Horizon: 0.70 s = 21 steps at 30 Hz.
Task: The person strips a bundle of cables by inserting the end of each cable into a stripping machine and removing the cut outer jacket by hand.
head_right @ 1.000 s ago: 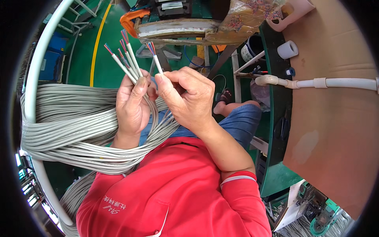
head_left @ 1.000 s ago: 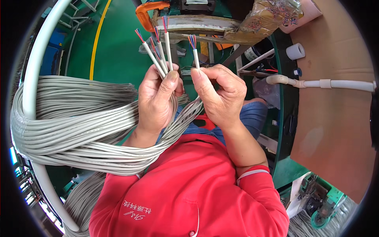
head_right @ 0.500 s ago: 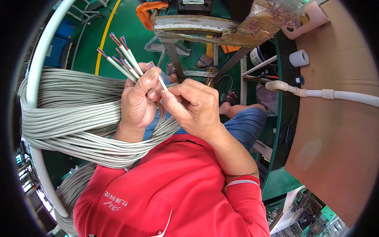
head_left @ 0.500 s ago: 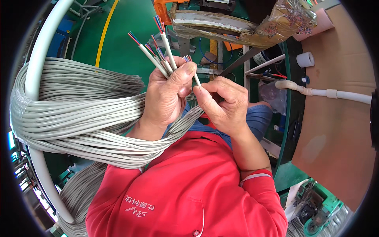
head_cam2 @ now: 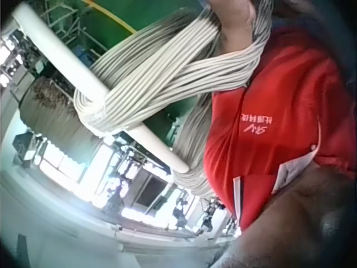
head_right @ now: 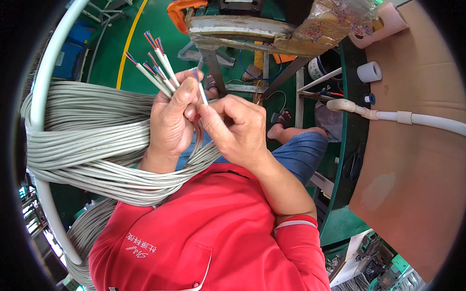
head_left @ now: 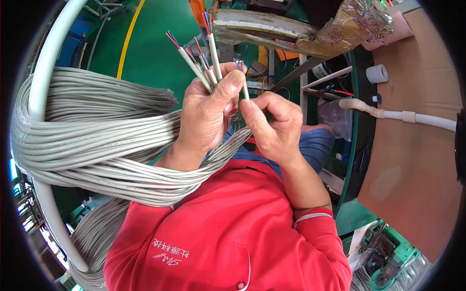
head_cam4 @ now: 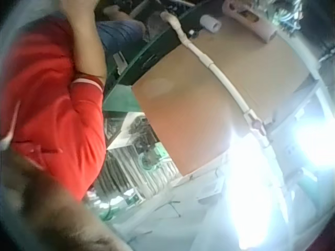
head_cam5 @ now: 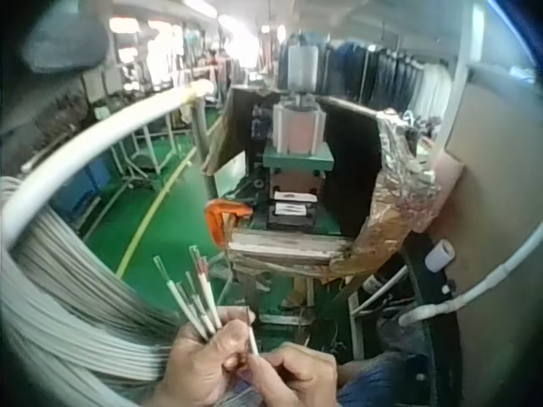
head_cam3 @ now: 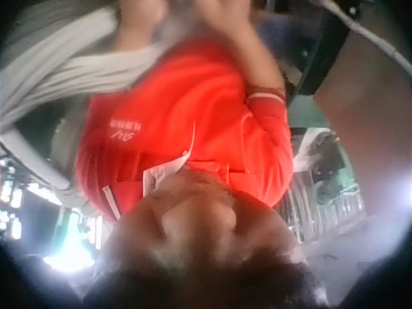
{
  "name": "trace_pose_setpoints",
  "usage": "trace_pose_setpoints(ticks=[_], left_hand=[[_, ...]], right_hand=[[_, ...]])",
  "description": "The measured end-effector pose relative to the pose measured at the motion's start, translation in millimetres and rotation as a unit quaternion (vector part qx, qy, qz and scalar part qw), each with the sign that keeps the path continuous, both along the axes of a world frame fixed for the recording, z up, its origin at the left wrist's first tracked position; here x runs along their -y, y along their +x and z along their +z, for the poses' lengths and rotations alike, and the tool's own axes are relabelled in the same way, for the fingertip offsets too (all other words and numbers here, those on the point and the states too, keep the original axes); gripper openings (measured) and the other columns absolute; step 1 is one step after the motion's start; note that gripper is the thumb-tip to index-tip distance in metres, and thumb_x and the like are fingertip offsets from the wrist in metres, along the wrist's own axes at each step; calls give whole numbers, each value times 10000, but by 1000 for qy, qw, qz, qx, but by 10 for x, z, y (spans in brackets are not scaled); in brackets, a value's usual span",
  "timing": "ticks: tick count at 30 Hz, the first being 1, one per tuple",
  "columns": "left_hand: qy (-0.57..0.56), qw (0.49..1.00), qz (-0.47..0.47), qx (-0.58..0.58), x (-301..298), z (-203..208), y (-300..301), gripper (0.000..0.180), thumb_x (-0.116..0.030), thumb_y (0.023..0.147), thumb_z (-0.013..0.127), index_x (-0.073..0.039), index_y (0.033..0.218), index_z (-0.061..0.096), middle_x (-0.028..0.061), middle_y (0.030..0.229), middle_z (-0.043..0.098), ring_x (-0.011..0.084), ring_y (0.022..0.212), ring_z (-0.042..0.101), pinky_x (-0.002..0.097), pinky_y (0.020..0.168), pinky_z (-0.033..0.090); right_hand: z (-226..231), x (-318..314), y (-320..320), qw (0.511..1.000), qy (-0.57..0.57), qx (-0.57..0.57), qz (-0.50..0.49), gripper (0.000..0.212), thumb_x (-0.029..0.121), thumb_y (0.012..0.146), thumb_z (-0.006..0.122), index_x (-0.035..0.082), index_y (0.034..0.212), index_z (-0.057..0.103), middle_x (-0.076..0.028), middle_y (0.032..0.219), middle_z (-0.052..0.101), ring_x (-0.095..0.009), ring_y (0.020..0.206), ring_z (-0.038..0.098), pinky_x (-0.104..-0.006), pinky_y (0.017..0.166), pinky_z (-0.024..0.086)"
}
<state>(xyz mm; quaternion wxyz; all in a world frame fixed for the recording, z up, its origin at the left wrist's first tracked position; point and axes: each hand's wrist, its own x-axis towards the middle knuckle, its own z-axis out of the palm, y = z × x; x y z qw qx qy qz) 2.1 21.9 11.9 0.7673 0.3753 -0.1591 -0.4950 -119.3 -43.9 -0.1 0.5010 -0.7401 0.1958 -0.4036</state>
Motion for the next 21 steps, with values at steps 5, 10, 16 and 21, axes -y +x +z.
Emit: trace_pose_setpoints(ticks=[5, 10, 16, 21], left_hand=[[-22, 998, -12, 59, -22, 7, 7, 269, -173, 909, 650, 43, 1061, 597, -7, 719, 507, 37, 582, 400, 185, 508, 321], [-61, 988, 0, 142, -29, 52, 59, 249, -161, 942, 597, 69, 1036, 590, 2, 697, 490, 40, 589, 393, 186, 512, 312], [-75, 983, 21, 168, 30, 127, 35, 236, -162, 941, 597, 63, 1012, 607, 2, 666, 501, 39, 579, 401, 188, 522, 312], [-89, 980, 30, 175, 51, 161, 24, 229, -157, 935, 599, 60, 1010, 611, 3, 663, 508, 39, 577, 409, 194, 527, 321]], right_hand=[[98, 298, 162, 985, 133, 8, -113, 249, 124, 847, 673, -13, 659, 585, 8, 528, 510, -26, 525, 428, -236, 456, 362], [225, 663, 372, 968, 207, 9, -143, 300, 202, 818, 658, -18, 628, 584, -2, 546, 549, -49, 521, 465, -247, 466, 387], [171, 974, 522, 962, 223, 31, -152, 261, 194, 789, 653, -27, 654, 623, -32, 579, 580, -75, 544, 513, -251, 503, 417], [158, 1099, 636, 956, 243, 46, -159, 244, 177, 775, 650, -38, 661, 631, -37, 591, 584, -85, 548, 517, -249, 514, 415]])
